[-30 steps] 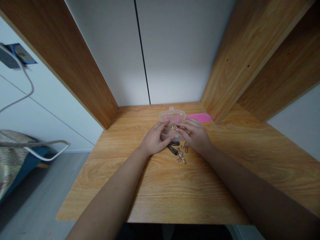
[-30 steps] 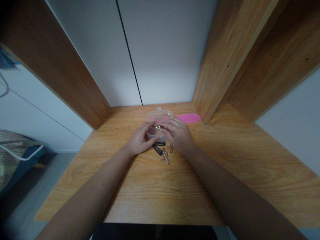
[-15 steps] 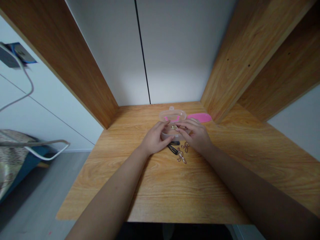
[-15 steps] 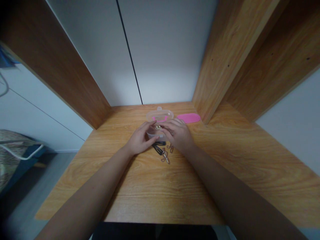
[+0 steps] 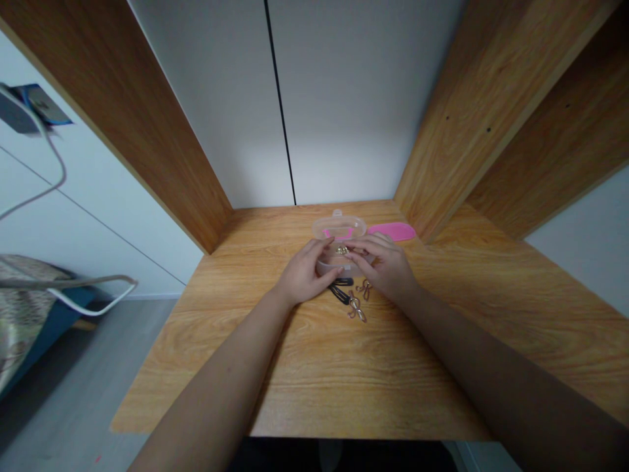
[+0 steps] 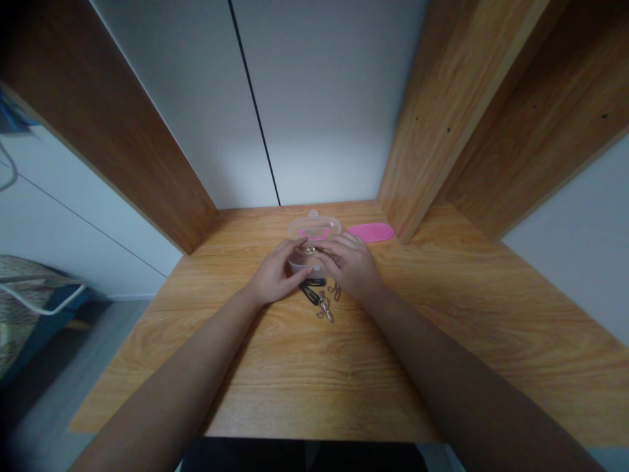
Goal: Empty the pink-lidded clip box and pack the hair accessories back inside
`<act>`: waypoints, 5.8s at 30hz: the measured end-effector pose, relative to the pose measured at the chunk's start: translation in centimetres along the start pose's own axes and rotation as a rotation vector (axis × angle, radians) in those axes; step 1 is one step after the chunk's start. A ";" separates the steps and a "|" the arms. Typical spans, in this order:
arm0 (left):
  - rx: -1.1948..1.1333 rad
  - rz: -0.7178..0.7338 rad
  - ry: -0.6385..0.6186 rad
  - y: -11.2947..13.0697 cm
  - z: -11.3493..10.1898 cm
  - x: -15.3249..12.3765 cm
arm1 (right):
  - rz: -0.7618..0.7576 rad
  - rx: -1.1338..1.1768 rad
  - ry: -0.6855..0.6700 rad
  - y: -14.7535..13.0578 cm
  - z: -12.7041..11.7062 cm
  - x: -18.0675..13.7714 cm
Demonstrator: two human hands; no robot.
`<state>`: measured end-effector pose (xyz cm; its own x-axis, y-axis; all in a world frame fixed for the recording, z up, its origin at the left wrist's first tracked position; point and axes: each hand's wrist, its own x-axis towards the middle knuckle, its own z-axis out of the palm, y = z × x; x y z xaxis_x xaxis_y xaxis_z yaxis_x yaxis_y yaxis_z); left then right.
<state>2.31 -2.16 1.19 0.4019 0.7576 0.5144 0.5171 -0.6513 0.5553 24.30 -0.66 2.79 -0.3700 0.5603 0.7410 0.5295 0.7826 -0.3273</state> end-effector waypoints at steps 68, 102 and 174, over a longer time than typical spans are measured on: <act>0.003 0.033 0.021 -0.3 0.2 -0.1 | 0.064 -0.021 -0.068 -0.2 0.1 -0.2; 0.034 -0.015 0.024 -0.1 0.0 0.0 | 0.071 0.023 -0.053 -0.4 0.0 -0.2; 0.252 -0.340 0.319 -1.7 0.0 0.3 | 0.084 0.074 -0.570 -0.9 0.2 -0.6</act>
<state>1.57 -0.81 0.44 -0.0500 0.8481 0.5275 0.7597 -0.3106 0.5713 23.84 -1.61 2.52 -0.6926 0.6626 0.2851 0.5273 0.7347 -0.4268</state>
